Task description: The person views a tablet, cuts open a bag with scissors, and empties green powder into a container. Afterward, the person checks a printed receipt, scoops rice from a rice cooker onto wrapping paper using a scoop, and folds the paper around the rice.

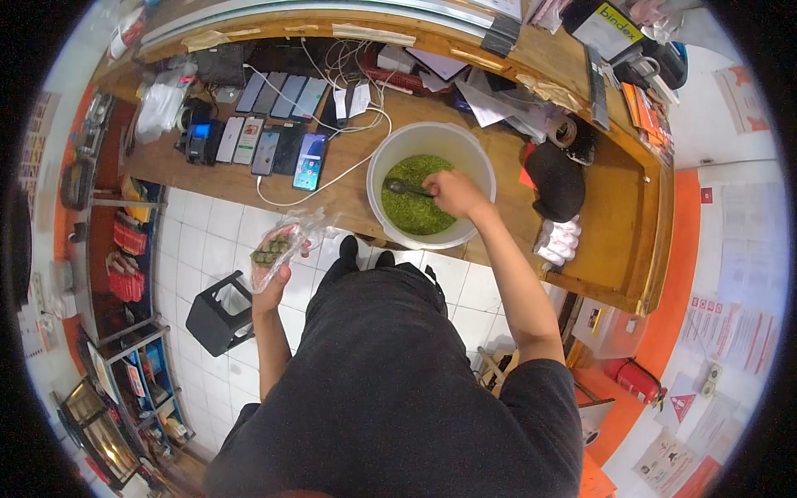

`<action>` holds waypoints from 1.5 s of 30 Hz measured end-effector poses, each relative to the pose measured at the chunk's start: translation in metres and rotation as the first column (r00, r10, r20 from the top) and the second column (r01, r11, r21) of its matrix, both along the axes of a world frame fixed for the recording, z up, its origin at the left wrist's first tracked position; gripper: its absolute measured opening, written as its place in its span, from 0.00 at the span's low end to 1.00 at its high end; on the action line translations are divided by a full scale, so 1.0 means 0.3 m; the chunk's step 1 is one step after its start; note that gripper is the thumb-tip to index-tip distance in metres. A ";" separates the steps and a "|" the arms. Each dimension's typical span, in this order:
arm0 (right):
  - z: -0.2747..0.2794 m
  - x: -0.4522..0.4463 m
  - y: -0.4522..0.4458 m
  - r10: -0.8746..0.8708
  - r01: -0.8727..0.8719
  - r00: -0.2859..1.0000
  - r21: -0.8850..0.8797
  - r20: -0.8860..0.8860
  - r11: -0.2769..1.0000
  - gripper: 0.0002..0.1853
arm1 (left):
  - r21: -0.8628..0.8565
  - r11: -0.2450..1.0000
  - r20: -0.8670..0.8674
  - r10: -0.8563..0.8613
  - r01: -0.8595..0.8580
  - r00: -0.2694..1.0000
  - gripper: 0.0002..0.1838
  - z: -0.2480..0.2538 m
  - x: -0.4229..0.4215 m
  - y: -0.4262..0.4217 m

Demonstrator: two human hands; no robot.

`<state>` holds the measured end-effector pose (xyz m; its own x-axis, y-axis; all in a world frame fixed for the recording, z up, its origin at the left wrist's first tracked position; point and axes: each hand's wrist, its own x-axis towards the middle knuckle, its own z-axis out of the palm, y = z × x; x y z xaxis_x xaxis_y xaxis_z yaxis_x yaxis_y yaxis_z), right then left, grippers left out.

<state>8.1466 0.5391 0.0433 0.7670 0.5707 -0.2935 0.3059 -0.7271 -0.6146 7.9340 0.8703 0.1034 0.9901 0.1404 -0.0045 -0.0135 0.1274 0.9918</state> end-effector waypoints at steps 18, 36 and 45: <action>0.092 -0.071 0.016 0.161 -0.172 0.981 -0.100 -0.107 0.980 0.19 | -0.043 0.992 -0.004 -0.118 0.117 0.993 0.41 0.012 -0.027 0.010; 0.204 -0.193 -0.152 -0.245 0.245 0.970 -0.053 0.008 0.968 0.14 | 0.134 0.991 0.035 -0.012 0.007 0.999 0.29 0.074 -0.024 0.097; 0.121 -0.267 -0.157 -0.480 0.547 0.721 0.015 0.499 0.837 0.13 | 0.150 0.988 0.023 0.024 -0.027 0.999 0.26 0.082 -0.032 0.240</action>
